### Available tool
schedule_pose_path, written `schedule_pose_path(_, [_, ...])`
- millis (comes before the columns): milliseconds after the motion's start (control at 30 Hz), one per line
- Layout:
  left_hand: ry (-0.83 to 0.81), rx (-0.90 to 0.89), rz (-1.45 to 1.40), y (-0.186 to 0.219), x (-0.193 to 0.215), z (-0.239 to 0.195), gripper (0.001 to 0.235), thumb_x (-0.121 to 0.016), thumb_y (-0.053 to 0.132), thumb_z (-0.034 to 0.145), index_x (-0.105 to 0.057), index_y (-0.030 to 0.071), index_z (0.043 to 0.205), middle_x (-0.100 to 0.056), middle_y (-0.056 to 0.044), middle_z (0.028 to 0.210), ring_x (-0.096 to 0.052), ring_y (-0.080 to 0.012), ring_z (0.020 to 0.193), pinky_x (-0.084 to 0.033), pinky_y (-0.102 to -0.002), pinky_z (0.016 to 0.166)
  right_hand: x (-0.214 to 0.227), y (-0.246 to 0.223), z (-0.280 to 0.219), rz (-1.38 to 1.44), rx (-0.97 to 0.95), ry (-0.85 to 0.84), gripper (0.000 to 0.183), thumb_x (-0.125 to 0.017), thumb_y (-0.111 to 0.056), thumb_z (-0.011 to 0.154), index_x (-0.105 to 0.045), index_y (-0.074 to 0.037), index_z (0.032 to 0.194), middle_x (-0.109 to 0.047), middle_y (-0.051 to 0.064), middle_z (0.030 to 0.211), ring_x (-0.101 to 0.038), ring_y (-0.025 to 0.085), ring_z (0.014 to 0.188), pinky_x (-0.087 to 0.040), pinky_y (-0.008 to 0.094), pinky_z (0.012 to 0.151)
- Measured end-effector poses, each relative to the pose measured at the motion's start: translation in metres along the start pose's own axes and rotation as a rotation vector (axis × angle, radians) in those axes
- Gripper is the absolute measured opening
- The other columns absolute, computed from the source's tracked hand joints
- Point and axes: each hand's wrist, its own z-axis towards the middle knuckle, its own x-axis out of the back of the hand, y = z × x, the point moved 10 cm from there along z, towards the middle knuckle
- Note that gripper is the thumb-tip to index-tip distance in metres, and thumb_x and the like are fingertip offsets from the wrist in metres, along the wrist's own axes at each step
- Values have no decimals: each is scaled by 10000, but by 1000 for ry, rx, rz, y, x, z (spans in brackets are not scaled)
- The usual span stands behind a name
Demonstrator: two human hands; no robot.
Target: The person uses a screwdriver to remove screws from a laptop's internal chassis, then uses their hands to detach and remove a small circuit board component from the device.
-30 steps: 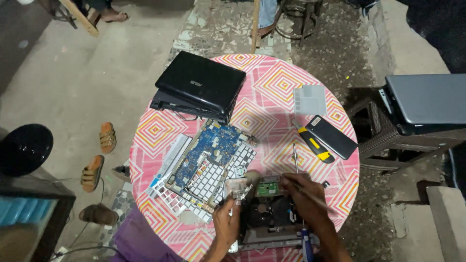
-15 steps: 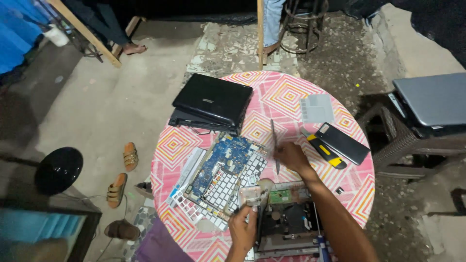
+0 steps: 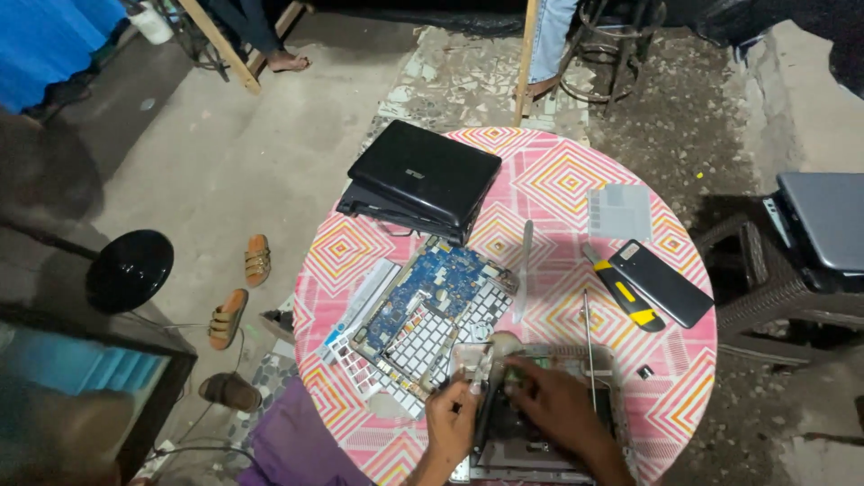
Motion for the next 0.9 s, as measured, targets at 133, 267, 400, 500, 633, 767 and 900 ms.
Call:
schedule_pose_path(133, [-17, 156, -77, 17, 18, -10, 379, -582, 345, 954, -697, 110, 680, -622, 39, 579, -564, -78, 597, -431, -274, 554, -33, -25, -11, -66, 346, 31, 509, -592, -498, 908, -564, -333, 1389, -704, 69, 1243, -676, 324, 1087, -507, 465, 795])
schedule_pose_path(267, [80, 81, -97, 32, 36, 2, 405, -570, 311, 970, -649, 91, 639, -558, 10, 517, -505, -100, 493, -359, -290, 466, -23, -44, 3, -88, 306, -63, 328, -587, -466, 919, -687, -299, 1182, -736, 16, 1151, -688, 302, 1026, -509, 460, 775])
schedule_pose_path(400, [70, 67, -129, 37, 42, 4, 403, -560, 270, 986, -625, 82, 636, -583, -11, 547, -512, -111, 485, -366, -280, 482, -25, -56, -2, -89, 377, 28, 298, -521, -507, 963, -585, -218, 928, -680, 38, 945, -681, 333, 814, -413, 500, 582])
schedule_pose_path(500, [96, 73, -200, 35, 45, 1, 383, -549, 279, 995, -653, 78, 685, -594, -10, 525, -522, -102, 468, -389, -261, 465, -16, -42, 0, 7, 195, 135, 350, -653, -529, 869, -520, -207, 842, -707, 5, 677, -689, 258, 616, -458, 442, 530])
schedule_pose_path(633, [80, 60, -195, 30, 40, 6, 386, -546, 291, 991, -649, 74, 688, -629, -15, 532, -571, -104, 476, -436, -257, 483, 15, -21, -14, 179, 190, 335, 160, -733, -228, 769, -601, -208, 859, -703, -3, 664, -678, 176, 578, -486, 374, 534])
schedule_pose_path(767, [-62, -193, 108, 56, 20, 20, 349, -562, 292, 977, -551, 120, 674, -541, -14, 588, -472, -162, 547, -332, -331, 506, 59, 25, -49, 487, 98, 476, 203, -654, -107, 821, -597, -127, 1015, -670, 73, 855, -642, 189, 754, -510, 341, 674])
schedule_pose_path(900, [-247, -330, 407, 64, -11, 21, 303, -595, 365, 958, -617, 163, 734, -610, 2, 693, -535, -219, 707, -332, -366, 668, 106, 84, -90, 403, -57, 713, 400, -615, -28, 866, -495, -92, 1242, -597, 8, 781, -563, 155, 662, -485, 303, 676])
